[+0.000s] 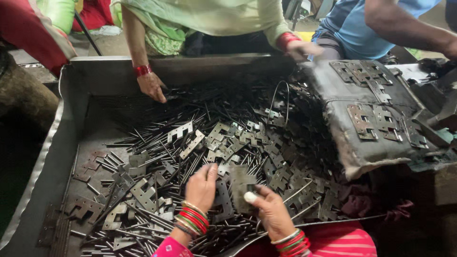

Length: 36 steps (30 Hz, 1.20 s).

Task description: The person sorts metal hinges and pins from a large metal bin by hand, selecting specific components and setting them aside or moving them within the bin.

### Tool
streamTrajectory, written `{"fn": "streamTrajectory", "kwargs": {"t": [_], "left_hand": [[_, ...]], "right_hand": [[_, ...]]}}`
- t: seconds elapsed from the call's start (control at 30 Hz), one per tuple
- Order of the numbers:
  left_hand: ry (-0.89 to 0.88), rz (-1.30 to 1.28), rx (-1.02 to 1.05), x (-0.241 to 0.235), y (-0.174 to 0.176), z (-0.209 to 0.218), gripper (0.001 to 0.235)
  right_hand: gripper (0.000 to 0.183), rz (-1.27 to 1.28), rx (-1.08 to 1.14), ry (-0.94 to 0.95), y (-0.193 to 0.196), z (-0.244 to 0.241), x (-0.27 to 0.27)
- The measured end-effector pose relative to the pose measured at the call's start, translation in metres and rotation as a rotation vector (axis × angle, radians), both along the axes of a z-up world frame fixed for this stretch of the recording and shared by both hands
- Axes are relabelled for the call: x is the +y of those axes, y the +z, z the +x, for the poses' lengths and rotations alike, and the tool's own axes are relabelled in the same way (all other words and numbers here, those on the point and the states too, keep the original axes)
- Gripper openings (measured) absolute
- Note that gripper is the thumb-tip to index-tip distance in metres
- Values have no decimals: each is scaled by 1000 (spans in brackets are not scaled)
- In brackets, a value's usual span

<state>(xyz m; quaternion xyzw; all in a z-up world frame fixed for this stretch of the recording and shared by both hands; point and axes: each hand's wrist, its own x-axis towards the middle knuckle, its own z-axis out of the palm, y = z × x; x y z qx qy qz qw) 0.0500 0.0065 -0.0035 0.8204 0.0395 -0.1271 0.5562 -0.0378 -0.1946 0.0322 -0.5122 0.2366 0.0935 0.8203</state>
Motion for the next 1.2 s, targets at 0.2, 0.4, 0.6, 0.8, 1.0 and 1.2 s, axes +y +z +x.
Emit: {"fn": "streamTrajectory", "kwargs": {"t": [0.2, 0.4, 0.6, 0.8, 1.0, 1.2], "left_hand": [[-185, 699, -402, 10, -22, -1, 56], [-284, 350, -209, 12, -66, 13, 49], [-148, -307, 91, 13, -35, 14, 33], [-237, 218, -112, 16, -22, 15, 51], [-151, -280, -7, 25, -56, 29, 34], [19, -611, 166, 37, -11, 36, 52]], "right_hand": [[36, -166, -172, -53, -5, -3, -23], [33, -328, -247, -85, 20, -8, -40], [26, -849, -538, -261, 77, 37, -119], [33, -1293, -625, -553, 83, 172, -285], [50, -1557, -63, -497, 76, 254, -381], [49, -2111, -265, -620, 86, 200, -299]]}}
